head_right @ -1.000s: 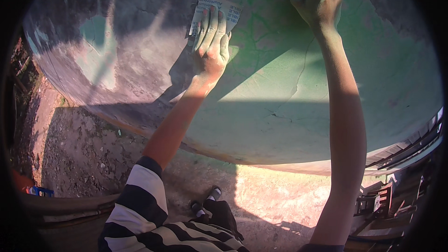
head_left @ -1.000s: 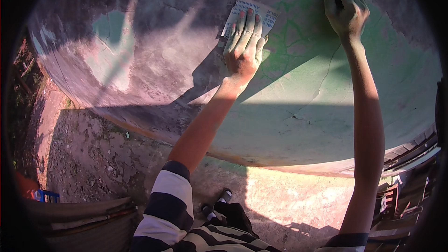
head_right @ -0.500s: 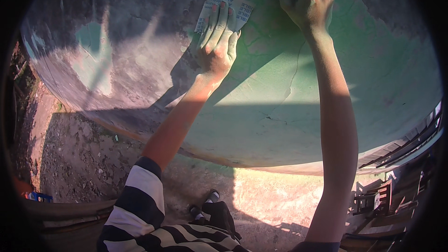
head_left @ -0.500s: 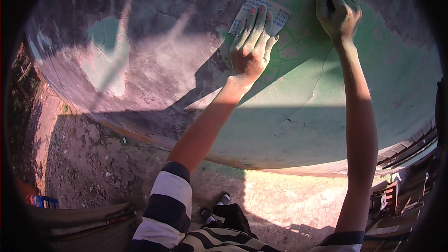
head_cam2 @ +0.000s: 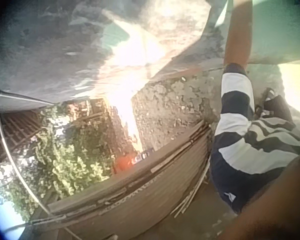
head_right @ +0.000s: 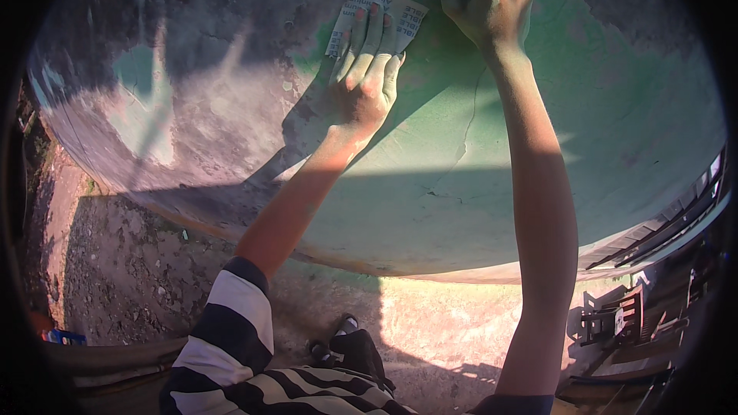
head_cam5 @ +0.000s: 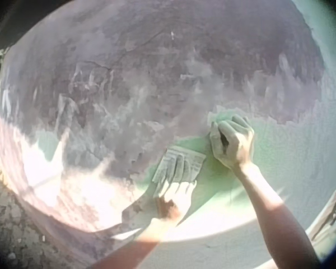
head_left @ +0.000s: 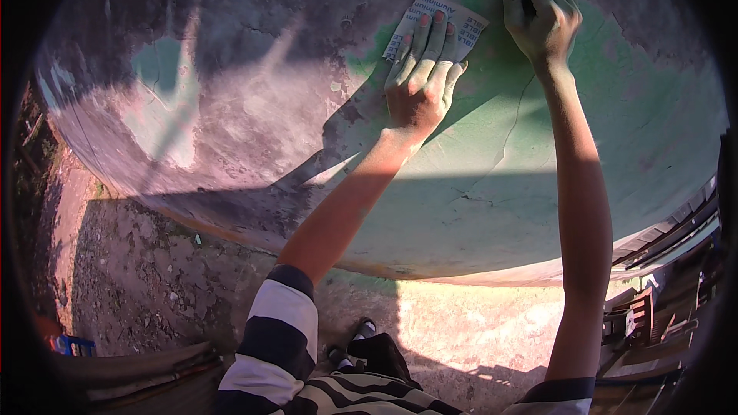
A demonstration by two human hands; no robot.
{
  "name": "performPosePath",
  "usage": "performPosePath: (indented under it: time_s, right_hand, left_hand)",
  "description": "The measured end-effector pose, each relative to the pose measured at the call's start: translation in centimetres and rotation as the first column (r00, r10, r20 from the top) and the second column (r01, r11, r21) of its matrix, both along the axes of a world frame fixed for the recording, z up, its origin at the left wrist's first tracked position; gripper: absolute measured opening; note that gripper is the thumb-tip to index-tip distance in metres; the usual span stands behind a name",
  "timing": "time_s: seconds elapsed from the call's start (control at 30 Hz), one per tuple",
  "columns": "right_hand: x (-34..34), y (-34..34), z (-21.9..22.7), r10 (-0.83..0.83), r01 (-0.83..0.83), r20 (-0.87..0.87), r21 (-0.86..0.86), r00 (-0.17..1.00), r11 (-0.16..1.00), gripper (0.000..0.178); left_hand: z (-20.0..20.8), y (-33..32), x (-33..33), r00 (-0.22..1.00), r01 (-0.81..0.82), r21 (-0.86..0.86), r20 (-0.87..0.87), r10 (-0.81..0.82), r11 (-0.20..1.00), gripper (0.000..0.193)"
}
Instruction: The person sands the outer surface of a curved concrete structure using sandpaper by hand.
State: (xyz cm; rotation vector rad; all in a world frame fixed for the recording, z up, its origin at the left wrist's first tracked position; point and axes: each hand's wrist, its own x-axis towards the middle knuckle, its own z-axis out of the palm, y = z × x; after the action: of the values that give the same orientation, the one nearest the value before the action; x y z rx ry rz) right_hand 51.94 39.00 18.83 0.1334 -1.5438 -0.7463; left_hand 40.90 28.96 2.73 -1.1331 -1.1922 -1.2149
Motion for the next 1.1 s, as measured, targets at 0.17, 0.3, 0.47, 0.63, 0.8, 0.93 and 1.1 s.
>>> performPosePath:
  time_s: [0.17, 0.3, 0.47, 0.63, 0.8, 0.93, 1.1]
  right_hand:
    - [-0.4, -0.4, 0.2, -0.002, 0.002, 0.005, -0.001, 1.0, 1.0, 0.023]
    - [-0.6, 0.0, -0.2, 0.006, -0.006, -0.004, 0.003, 1.0, 1.0, 0.023]
    - [0.5, 0.9, -0.2, -0.038, 0.038, 0.0, 0.013, 0.999, 0.999, 0.022]
    - [0.7, 0.8, 0.2, -0.041, 0.041, 0.0, 0.018, 0.999, 0.999, 0.022]
    - [-0.5, 0.2, 0.0, -0.046, 0.046, 0.003, 0.025, 0.999, 0.999, 0.023]
    - [0.0, 0.4, -0.1, -0.036, 0.036, -0.012, -0.005, 0.999, 0.999, 0.024]
    - [0.1, 0.3, 0.1, -0.038, 0.038, -0.008, 0.01, 0.999, 0.999, 0.023]
  left_hand:
    - [-13.2, -0.3, 0.5, 0.999, 0.032, -0.265, 0.012, -0.029, 0.964, 0.047]
    - [-11.9, -0.9, 0.0, 0.999, 0.032, -0.262, -0.029, -0.041, 0.964, 0.044]
    - [0.8, -0.8, -1.0, 0.997, -0.055, 0.022, 0.062, 0.053, 0.998, 0.033]
    - [-5.2, -1.3, 0.2, 0.995, -0.045, -0.176, 0.08, 0.06, 0.983, 0.039]
    - [-13.5, -0.4, -0.1, 0.999, 0.042, -0.225, 0.026, -0.037, 0.973, 0.042]
    - [-3.1, 0.1, 0.2, 0.999, 0.023, -0.042, 0.028, -0.022, 0.999, 0.031]
    - [-1.9, 0.8, 1.1, 0.997, -0.03, -0.045, 0.069, 0.033, 0.999, 0.031]
